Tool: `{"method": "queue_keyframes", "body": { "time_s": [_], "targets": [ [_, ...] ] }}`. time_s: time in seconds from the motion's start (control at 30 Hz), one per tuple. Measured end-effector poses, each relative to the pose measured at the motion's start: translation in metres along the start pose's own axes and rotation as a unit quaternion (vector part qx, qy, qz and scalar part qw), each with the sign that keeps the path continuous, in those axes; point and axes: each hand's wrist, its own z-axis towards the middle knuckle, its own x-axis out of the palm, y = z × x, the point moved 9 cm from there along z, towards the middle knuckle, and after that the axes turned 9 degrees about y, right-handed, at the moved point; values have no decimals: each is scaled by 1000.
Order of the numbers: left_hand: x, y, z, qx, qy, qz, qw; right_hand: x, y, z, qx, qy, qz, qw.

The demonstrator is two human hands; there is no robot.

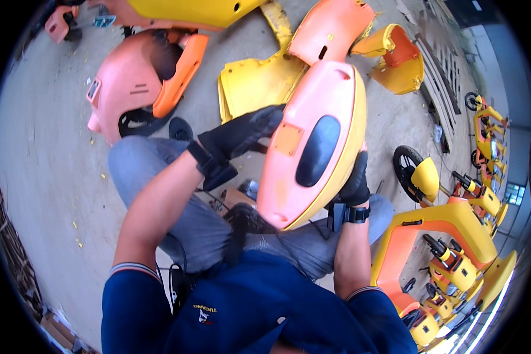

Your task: The person is sitting on the floor assembling scooter body panels. They use a screwdriver to tighten screws into an orange plastic panel, then pick up a yellow and pink panel to inspect it and mark a spot with a pen.

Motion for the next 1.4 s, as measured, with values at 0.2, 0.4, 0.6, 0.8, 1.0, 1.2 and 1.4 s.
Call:
{"method": "queue_keyframes", "body": {
  "time_s": [0.2,0.4,0.6,0.8,1.0,1.2,1.4],
  "targets": [
    [12,-17,-6,64,28,-60,996,5,-10,-7,57,55,41,996],
    [29,-39,-18,100,0,85,991,25,0,4,60,69,21,996],
    [22,-36,-21,73,-13,71,995,43,22,6,59,56,-64,995],
    [24,-39,-21,101,-23,68,992,56,33,11,77,84,-96,989],
    [27,-40,-18,101,-14,63,993,47,20,5,100,103,-64,988],
    [30,-37,-16,147,-18,71,986,50,18,5,130,94,-99,982],
    [30,-41,-19,152,-28,103,983,57,26,6,100,53,-103,988]
  ]
}}
